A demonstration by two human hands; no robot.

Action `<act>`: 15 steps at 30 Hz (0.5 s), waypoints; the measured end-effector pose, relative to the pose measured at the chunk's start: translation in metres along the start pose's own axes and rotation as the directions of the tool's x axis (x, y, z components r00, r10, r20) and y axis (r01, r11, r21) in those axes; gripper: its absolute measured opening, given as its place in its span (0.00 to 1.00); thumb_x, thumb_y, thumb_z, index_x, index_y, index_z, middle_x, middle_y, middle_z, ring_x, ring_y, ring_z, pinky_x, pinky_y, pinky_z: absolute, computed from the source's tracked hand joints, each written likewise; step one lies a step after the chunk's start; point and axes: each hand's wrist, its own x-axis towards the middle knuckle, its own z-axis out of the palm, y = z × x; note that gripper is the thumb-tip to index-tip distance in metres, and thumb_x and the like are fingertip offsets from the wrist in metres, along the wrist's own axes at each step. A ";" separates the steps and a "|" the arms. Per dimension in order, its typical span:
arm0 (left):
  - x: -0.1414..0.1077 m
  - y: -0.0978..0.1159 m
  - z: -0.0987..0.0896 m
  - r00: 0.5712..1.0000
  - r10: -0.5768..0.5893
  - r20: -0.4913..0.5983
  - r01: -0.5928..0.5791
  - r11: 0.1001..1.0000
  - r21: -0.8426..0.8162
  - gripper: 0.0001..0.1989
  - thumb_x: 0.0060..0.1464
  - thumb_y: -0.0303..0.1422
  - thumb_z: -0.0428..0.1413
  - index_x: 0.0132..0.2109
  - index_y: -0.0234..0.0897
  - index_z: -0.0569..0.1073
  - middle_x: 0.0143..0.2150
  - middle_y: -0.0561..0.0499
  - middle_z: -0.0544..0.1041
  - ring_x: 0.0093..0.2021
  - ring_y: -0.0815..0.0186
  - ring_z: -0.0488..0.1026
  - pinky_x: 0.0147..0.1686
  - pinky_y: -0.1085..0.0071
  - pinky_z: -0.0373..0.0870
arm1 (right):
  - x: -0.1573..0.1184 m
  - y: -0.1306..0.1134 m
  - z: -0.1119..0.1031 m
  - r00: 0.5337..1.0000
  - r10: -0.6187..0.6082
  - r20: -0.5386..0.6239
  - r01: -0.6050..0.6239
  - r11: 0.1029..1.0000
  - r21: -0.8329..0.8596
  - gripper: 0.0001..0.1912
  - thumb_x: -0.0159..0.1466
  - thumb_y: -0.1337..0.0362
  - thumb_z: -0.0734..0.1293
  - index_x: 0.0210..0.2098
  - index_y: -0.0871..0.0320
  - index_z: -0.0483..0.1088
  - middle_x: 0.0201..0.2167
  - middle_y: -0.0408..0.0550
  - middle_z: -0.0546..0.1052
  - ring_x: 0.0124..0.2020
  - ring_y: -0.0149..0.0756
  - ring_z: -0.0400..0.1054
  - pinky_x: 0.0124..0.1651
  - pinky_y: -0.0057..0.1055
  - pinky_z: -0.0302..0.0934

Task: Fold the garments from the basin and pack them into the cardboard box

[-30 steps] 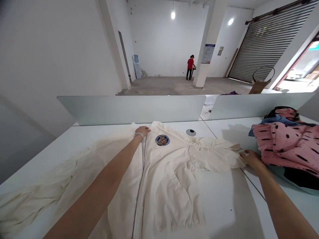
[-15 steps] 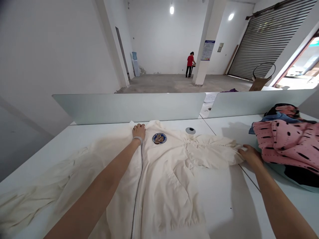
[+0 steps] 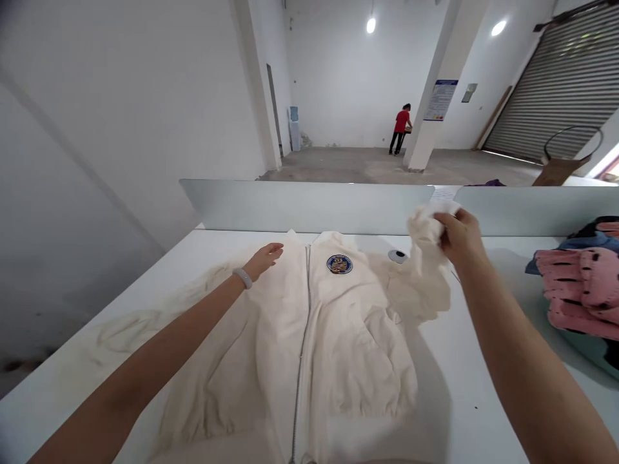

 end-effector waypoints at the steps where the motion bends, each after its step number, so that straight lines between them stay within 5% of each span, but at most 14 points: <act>1: -0.009 -0.005 -0.011 0.999 -0.043 0.018 0.044 0.994 -0.100 0.17 0.62 0.38 0.48 0.56 0.38 0.66 0.59 0.42 0.67 0.55 0.61 0.68 0.46 0.70 0.69 | -0.002 -0.022 0.028 0.998 0.016 0.068 -0.022 0.996 0.083 0.08 0.60 0.68 0.61 0.38 0.66 0.68 0.24 0.40 0.67 0.23 0.25 0.61 0.32 0.28 0.60; 3: -0.023 -0.014 -0.029 0.994 -0.105 0.042 0.113 0.953 -0.282 0.17 0.61 0.38 0.50 0.55 0.36 0.66 0.59 0.40 0.67 0.53 0.62 0.70 0.46 0.70 0.71 | -0.016 -0.060 0.086 0.980 0.002 0.200 -0.029 0.991 0.132 0.08 0.57 0.68 0.64 0.36 0.66 0.68 0.24 0.40 0.66 0.24 0.25 0.61 0.32 0.28 0.59; 5: -0.034 -0.022 -0.039 0.988 -0.145 0.044 0.151 0.901 -0.407 0.17 0.61 0.39 0.51 0.53 0.36 0.66 0.58 0.39 0.67 0.50 0.63 0.73 0.46 0.70 0.72 | -0.047 -0.086 0.146 0.967 -0.096 0.234 0.100 0.995 -0.007 0.05 0.56 0.68 0.63 0.32 0.64 0.68 0.24 0.42 0.67 0.26 0.27 0.62 0.34 0.29 0.61; 9: -0.048 -0.035 -0.043 0.959 -0.272 0.084 0.267 0.753 -0.601 0.24 0.60 0.51 0.48 0.53 0.36 0.64 0.53 0.39 0.71 0.43 0.64 0.76 0.42 0.68 0.75 | -0.142 -0.089 0.246 0.848 -0.211 0.486 0.316 0.938 -0.143 0.03 0.58 0.68 0.63 0.32 0.59 0.68 0.30 0.48 0.72 0.31 0.34 0.66 0.40 0.34 0.63; 12: -0.053 -0.039 -0.039 0.931 -0.349 0.109 0.343 0.730 -0.591 0.33 0.58 0.58 0.41 0.56 0.36 0.61 0.50 0.39 0.72 0.38 0.64 0.76 0.39 0.67 0.77 | -0.198 -0.063 0.273 0.633 -0.228 0.740 0.372 0.928 -0.033 0.12 0.58 0.64 0.66 0.42 0.57 0.70 0.40 0.51 0.74 0.34 0.34 0.69 0.41 0.34 0.64; 13: -0.053 -0.040 -0.036 0.930 -0.350 0.111 0.351 0.759 -0.549 0.33 0.57 0.58 0.42 0.56 0.36 0.61 0.50 0.39 0.72 0.37 0.64 0.76 0.38 0.67 0.77 | -0.206 -0.053 0.271 0.595 -0.244 0.766 0.377 0.926 0.002 0.14 0.59 0.62 0.66 0.45 0.58 0.69 0.43 0.52 0.74 0.36 0.35 0.69 0.42 0.33 0.65; 15: -0.052 -0.042 -0.031 0.939 -0.326 0.110 0.339 0.828 -0.447 0.31 0.56 0.55 0.49 0.56 0.35 0.62 0.50 0.40 0.73 0.38 0.64 0.76 0.37 0.69 0.76 | -0.207 -0.035 0.253 0.594 -0.288 0.751 0.406 0.914 0.029 0.14 0.61 0.61 0.64 0.46 0.58 0.70 0.45 0.52 0.74 0.40 0.36 0.70 0.45 0.34 0.64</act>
